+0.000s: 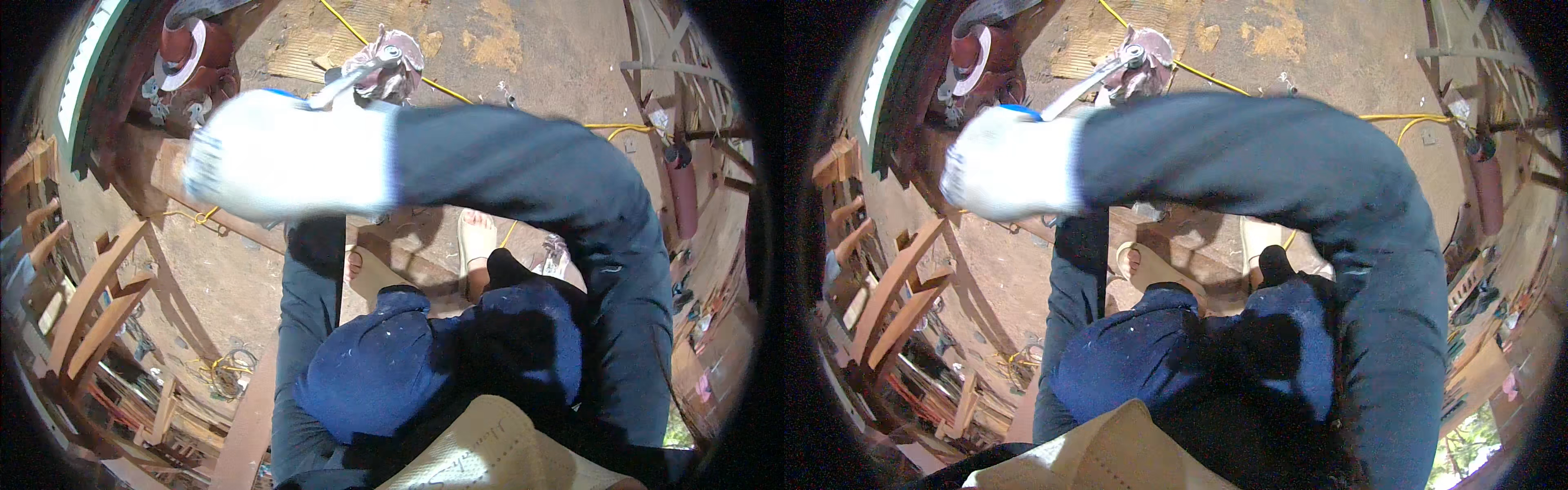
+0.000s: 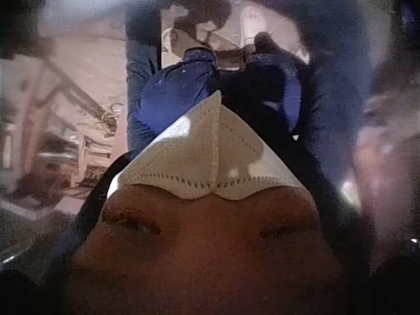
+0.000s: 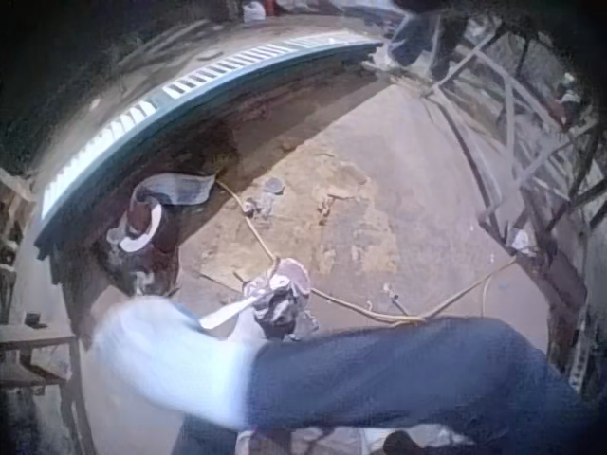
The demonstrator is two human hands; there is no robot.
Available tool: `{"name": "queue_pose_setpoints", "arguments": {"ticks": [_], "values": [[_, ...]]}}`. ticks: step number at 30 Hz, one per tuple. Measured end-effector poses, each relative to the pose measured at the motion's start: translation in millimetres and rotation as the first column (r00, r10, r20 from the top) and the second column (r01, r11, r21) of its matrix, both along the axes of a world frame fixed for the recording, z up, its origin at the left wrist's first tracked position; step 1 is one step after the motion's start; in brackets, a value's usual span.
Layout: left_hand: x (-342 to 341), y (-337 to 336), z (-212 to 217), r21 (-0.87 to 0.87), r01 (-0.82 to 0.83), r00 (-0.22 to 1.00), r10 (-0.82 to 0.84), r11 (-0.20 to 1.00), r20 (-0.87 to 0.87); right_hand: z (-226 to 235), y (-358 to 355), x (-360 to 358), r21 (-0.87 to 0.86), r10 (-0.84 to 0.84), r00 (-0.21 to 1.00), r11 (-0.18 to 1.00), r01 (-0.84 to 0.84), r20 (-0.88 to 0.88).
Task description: The person assembles a small metal component using a wrench and a power drill, then cuts a sheet of sandpaper with scissors and wraps it around a cylindrical object.
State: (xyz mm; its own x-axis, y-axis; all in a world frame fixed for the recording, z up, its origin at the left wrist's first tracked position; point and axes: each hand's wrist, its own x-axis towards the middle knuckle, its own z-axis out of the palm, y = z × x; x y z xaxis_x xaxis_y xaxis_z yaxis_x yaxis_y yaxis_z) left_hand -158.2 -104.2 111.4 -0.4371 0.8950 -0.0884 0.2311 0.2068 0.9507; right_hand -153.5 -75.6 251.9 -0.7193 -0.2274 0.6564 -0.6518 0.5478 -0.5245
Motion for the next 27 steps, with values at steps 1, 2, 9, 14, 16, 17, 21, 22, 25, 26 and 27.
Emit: {"name": "queue_pose_setpoints", "arguments": {"ticks": [1, 2, 9, 14, 16, 17, 21, 22, 25, 26, 27], "values": [[-3, 5, -12, 0.027, -0.014, 0.989, 0.017, 1.0, -0.149, 8, 6, 19, 0.022, -0.043, 0.999, 0.999, 0.043, 0.001], [-4, 11, -25, 0.044, -0.03, 0.976, 0.039, 0.999, -0.212, 17, 24, 44, 0.103, 0.006, 0.979, 0.994, -0.028, 0.204], [-20, 8, -40, 0.018, -0.118, 0.902, 0.114, 0.993, -0.417, -21, 123, 164, -0.221, -0.565, 0.699, 0.686, 0.693, 0.438], [15, 21, 31, 0.196, -0.079, 0.988, 0.103, 0.977, -0.115, -88, 203, 149, -0.492, -0.121, 0.511, 0.157, 0.856, 0.851], [22, 4, -14, -0.023, 0.023, 0.945, -0.029, 0.999, -0.325, -98, 229, 99, -0.55, -0.012, 0.569, 0.24, 0.8, 0.822], [27, 1, -18, -0.098, 0.063, 0.939, -0.092, 0.993, -0.332, -96, 234, 69, -0.532, 0.006, 0.564, 0.341, 0.775, 0.826], [37, 6, -57, -0.168, 0.102, 0.891, -0.166, 0.98, -0.422, -25, 145, -17, -0.088, -0.248, 0.687, 0.906, 0.414, 0.683], [26, 1, -50, 0.062, 0.16, 0.715, -0.073, 0.985, -0.696, -14, 100, -26, 0.028, -0.254, 0.803, 0.958, 0.284, 0.539], [5, 8, -9, 0.137, 0.006, 0.962, 0.032, 0.991, -0.271, 20, 12, 13, 0.354, -0.238, 0.959, 0.92, 0.17, 0.156], [1, 9, -5, 0.158, -0.04, 0.97, 0.077, 0.987, -0.232, 25, 8, 34, 0.385, -0.218, 0.972, 0.908, 0.168, 0.089], [-4, 13, -7, 0.181, -0.079, 0.975, 0.114, 0.98, -0.193, 19, 23, 63, 0.394, -0.124, 0.991, 0.914, 0.098, 0.043]]}}
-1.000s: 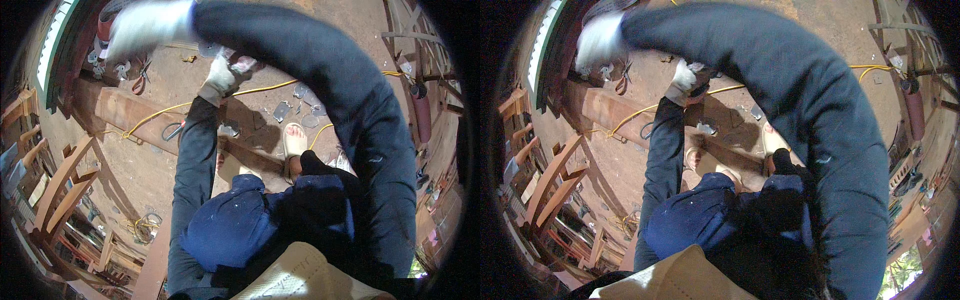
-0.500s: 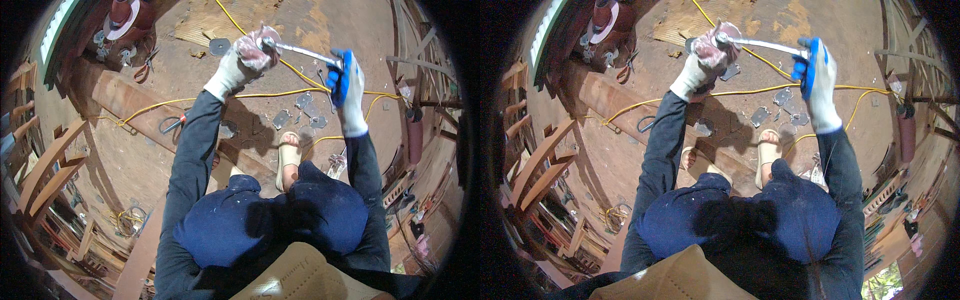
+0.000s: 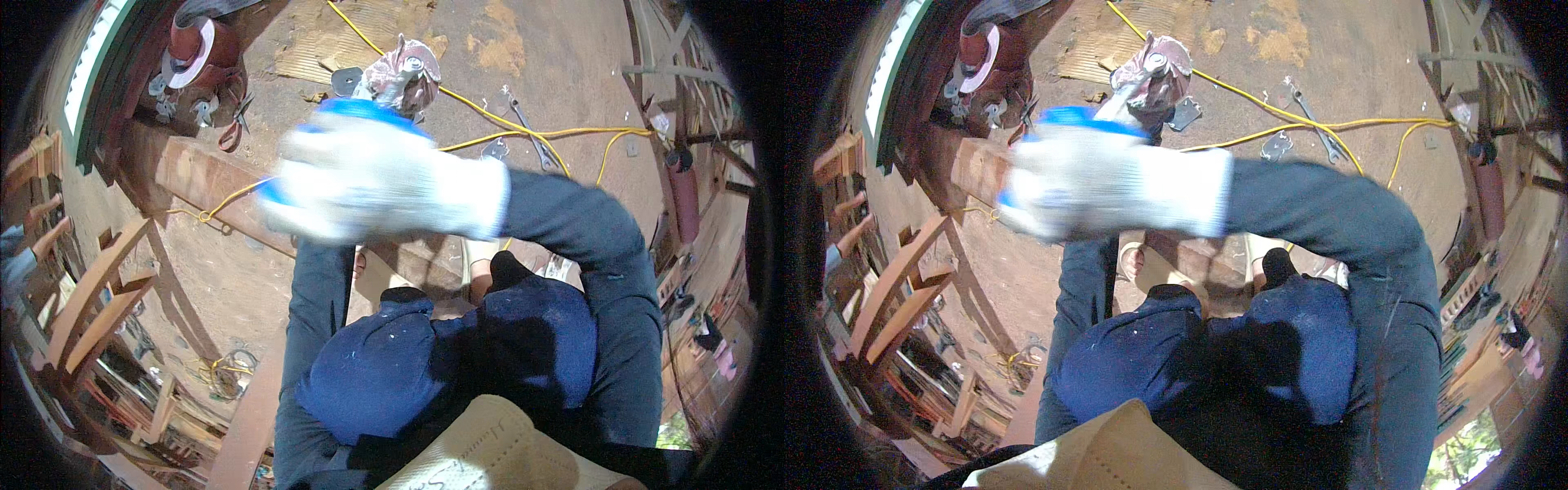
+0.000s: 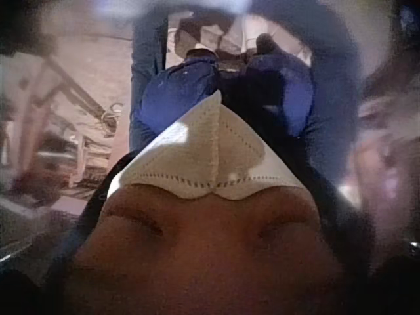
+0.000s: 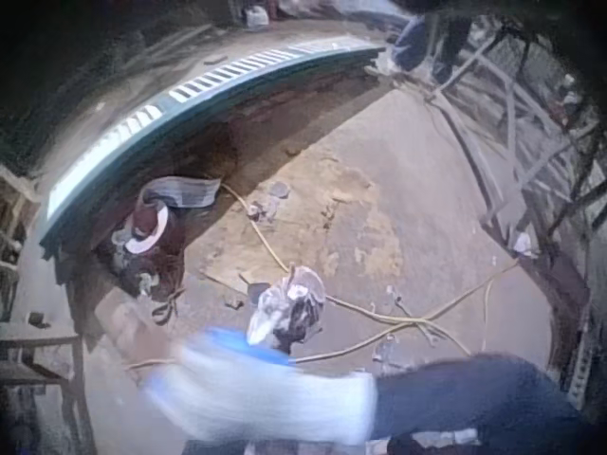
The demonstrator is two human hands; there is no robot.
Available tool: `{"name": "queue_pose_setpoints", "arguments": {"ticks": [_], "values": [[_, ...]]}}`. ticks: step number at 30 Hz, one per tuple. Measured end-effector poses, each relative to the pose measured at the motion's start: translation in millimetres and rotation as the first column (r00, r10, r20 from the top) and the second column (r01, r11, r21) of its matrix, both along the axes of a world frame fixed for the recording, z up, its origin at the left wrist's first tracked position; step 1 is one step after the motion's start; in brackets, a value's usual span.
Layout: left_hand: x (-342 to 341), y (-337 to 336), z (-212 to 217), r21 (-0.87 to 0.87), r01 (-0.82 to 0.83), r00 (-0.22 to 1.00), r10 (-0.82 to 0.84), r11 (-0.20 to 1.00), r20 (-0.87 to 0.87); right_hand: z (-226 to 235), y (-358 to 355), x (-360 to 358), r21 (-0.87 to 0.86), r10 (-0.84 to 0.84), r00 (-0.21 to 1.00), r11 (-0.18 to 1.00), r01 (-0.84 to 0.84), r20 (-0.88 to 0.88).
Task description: The person assembles a small metal component using a wrench and a power drill, then cuts a sheet of sandpaper with scissors and wraps it around a cylindrical object.
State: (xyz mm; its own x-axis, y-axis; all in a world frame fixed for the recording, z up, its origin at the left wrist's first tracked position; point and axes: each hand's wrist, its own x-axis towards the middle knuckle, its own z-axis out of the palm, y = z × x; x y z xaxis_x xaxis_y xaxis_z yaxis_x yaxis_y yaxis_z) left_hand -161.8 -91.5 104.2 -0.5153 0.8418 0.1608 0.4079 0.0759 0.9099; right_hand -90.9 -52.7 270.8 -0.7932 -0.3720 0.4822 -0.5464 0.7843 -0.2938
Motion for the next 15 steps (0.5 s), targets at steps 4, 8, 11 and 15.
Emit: {"name": "queue_pose_setpoints", "arguments": {"ticks": [4, 8, 11, 15], "values": [[-4, 0, -13, -0.018, -0.074, 0.997, 0.075, 0.997, 0.029, -25, 68, 99, -0.153, -0.196, 0.98, 0.97, 0.187, -0.045], [0, -11, 9, -0.067, -0.074, 0.997, 0.073, 0.995, -0.024, -61, 80, 111, -0.778, -0.562, 0.642, -0.005, 0.628, 0.521], [6, 7, 15, 0.132, 0.005, 0.991, 0.013, 0.991, -0.133, -110, 148, 87, -0.727, -0.243, 0.701, -0.405, 0.555, 0.671], [41, -1, 14, -0.146, 0.166, 0.979, -0.146, 0.975, 0.141, -112, 193, -6, -0.709, -0.07, 0.705, -0.092, 0.699, 0.705]]}}
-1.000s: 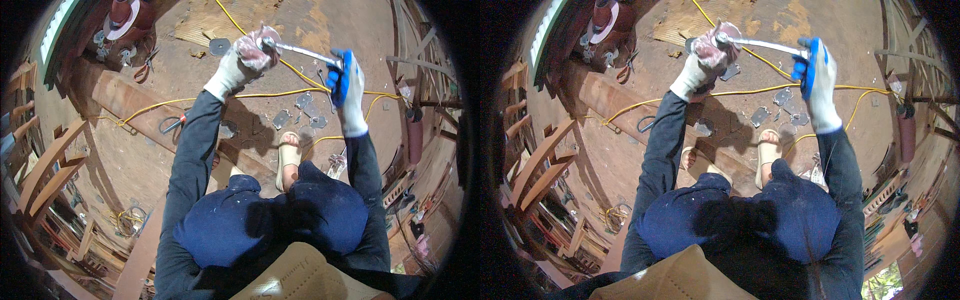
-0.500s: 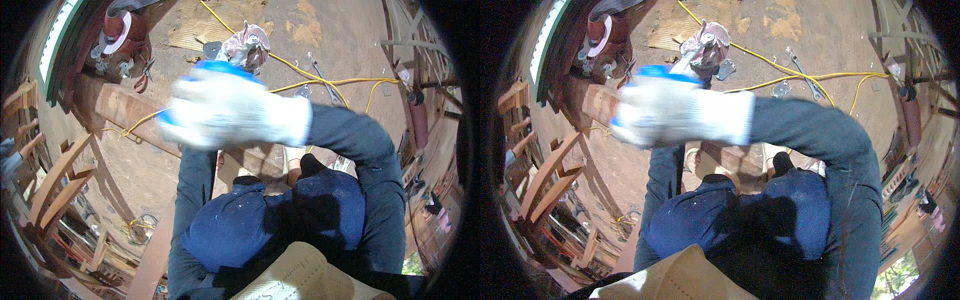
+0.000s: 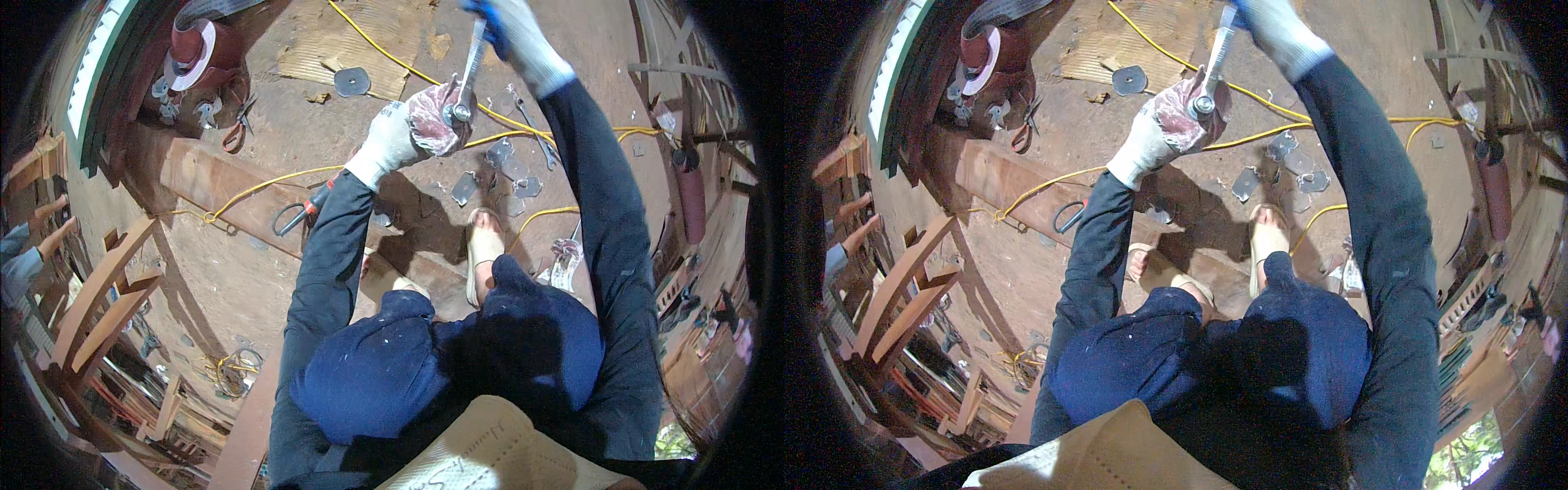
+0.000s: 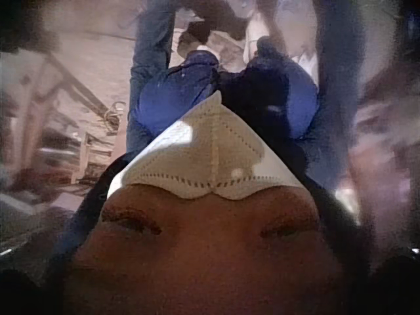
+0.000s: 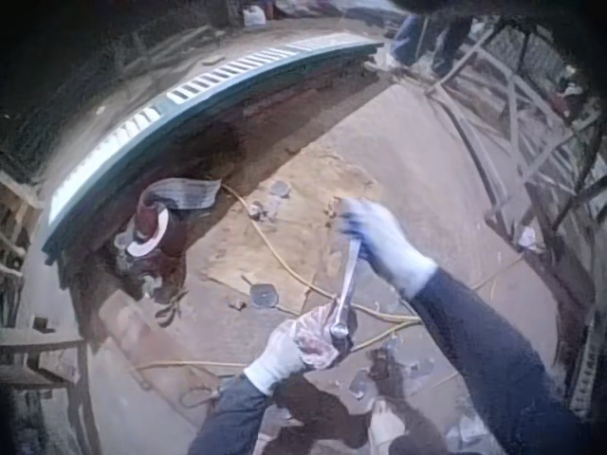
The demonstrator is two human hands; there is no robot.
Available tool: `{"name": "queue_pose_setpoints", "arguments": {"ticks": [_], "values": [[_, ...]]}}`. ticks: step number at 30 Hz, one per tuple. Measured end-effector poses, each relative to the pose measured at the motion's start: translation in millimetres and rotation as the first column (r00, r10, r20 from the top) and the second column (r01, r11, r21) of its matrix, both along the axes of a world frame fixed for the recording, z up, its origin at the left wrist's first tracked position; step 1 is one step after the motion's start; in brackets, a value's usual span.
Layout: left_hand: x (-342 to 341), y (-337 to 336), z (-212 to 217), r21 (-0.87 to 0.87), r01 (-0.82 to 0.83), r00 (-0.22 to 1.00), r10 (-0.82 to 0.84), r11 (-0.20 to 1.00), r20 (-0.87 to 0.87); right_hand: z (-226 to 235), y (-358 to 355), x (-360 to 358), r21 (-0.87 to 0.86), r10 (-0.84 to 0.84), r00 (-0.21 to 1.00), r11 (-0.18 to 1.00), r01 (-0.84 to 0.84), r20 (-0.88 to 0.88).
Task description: The person assembles a small metal component using a wrench and a power drill, then cuts a sheet of sandpaper with scissors and wraps it around a cylindrical object.
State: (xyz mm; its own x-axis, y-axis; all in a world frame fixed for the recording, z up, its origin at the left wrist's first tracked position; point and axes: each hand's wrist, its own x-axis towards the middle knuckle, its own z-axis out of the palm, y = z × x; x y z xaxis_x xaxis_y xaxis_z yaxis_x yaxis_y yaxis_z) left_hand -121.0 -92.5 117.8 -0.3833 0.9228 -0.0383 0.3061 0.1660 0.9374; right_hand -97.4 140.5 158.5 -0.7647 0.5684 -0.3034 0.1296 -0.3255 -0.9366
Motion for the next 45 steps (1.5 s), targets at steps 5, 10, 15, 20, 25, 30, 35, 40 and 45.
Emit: {"name": "queue_pose_setpoints", "arguments": {"ticks": [5, 10, 15, 20, 25, 30, 35, 40, 45], "values": [[-8, -9, 2, -0.062, 0.016, 0.995, -0.009, 0.998, 0.104, 91, -134, -60, 0.911, 0.518, 0.829, 0.204, -0.358, 0.21], [-41, 3, -44, 0.116, -0.049, 0.955, 0.081, 0.992, -0.286, 110, -176, 26, 0.999, 0.714, 0.699, -0.04, 0.006, 0.024], [-58, -11, -41, 0.053, -0.187, 0.946, 0.194, 0.981, -0.258, 74, -117, 104, 0.962, 0.53, 0.841, 0.27, -0.043, -0.111], [-48, 0, -21, 0.164, -0.278, 0.955, 0.291, 0.946, -0.06, 53, -126, 106, 0.227, -0.397, 0.888, 0.866, 0.446, -0.233], [-16, -9, 22, 0.142, -0.117, 0.988, 0.13, 0.983, -0.082, 5, -47, 51, -0.202, -0.369, 0.928, 0.914, 0.353, -0.044], [8, -10, -20, 0.117, -0.104, 0.94, 0.059, 0.988, 0.336, 47, -43, -43, 0.71, 0.167, 0.904, 0.57, -0.413, 0.393], [8, -24, -27, 0.037, -0.144, 0.978, 0.137, 0.989, 0.157, 84, -143, -42, 0.932, 0.478, 0.849, 0.148, -0.33, 0.225], [-40, -30, -7, 0.059, -0.168, 0.983, 0.172, 0.984, -0.068, 105, -176, 20, 0.994, 0.704, 0.705, 0.011, 0.11, -0.085], [-40, -8, -6, 0.109, -0.179, 0.983, 0.181, 0.978, -0.01, 89, -123, 120, 0.696, 0.12, 0.988, 0.717, -0.019, -0.096]]}}
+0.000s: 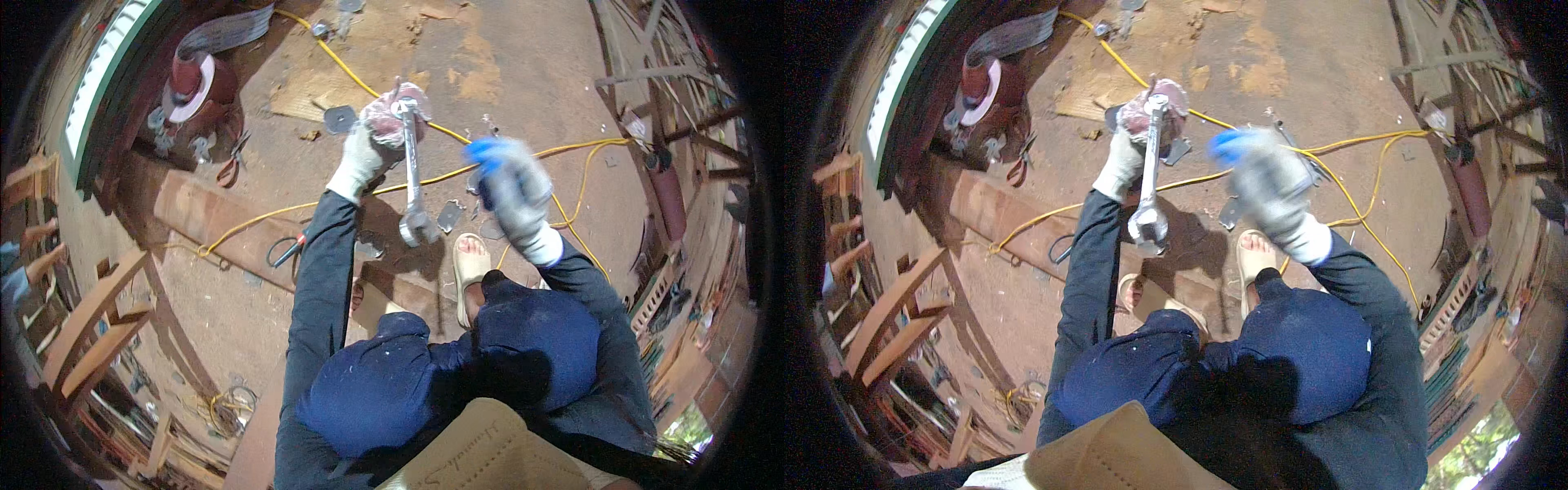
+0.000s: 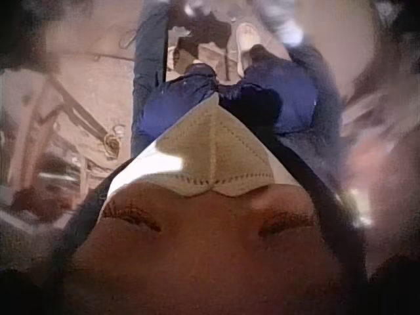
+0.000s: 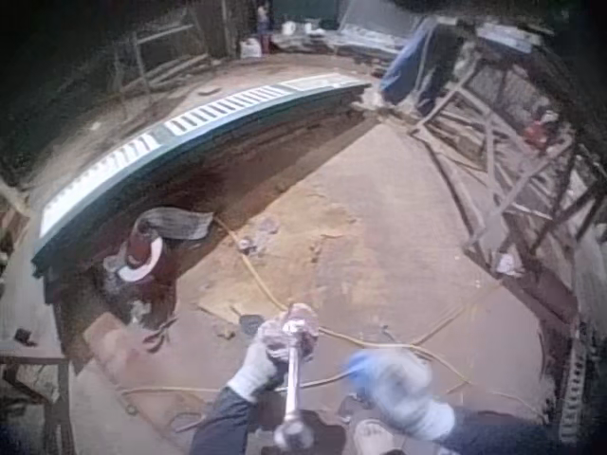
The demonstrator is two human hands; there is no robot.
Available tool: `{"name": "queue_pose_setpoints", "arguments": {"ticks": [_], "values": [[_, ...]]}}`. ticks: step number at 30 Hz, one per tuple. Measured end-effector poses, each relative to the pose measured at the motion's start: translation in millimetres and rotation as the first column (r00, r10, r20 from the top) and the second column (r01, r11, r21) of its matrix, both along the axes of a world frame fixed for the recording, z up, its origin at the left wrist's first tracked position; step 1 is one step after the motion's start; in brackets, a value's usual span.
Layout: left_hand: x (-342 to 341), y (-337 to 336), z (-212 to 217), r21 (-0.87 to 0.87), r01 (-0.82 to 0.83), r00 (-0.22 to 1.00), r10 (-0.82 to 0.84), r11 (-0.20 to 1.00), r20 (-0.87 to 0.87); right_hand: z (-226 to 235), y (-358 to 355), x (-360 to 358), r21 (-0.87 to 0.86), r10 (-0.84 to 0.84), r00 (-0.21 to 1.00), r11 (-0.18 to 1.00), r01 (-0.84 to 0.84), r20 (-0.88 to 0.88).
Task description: The person assembles a small metal component using a wrench and a power drill, then cuts a sheet of sandpaper with scissors and wraps it around a cylindrical object.
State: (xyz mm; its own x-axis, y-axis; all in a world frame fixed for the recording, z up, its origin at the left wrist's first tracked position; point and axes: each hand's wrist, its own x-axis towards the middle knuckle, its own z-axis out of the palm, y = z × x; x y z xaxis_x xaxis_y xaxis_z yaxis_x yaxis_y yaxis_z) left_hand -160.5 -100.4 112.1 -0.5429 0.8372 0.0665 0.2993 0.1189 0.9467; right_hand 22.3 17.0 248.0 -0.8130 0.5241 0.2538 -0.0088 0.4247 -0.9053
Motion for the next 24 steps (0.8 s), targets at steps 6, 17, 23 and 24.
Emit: {"name": "queue_pose_setpoints", "arguments": {"ticks": [6, 17, 23, 24], "values": [[14, -4, 6, -0.068, 0.008, 0.985, 0.004, 0.998, 0.171, -23, -17, 0, 0.246, 0.153, 0.986, 0.955, -0.165, 0.065], [21, -21, -12, -0.138, 0.093, 0.994, -0.099, 0.986, -0.042, -16, -63, -53, 0.73, 0.326, 0.883, 0.503, -0.464, 0.337], [14, -5, -24, -0.097, 0.063, 0.996, -0.069, 0.993, -0.058, 0, -59, -43, 0.72, 0.268, 0.946, 0.619, -0.314, 0.183], [15, -2, -27, -0.094, 0.061, 0.996, -0.067, 0.994, -0.055, -6, -58, -39, 0.724, 0.271, 0.949, 0.622, -0.299, 0.16]]}}
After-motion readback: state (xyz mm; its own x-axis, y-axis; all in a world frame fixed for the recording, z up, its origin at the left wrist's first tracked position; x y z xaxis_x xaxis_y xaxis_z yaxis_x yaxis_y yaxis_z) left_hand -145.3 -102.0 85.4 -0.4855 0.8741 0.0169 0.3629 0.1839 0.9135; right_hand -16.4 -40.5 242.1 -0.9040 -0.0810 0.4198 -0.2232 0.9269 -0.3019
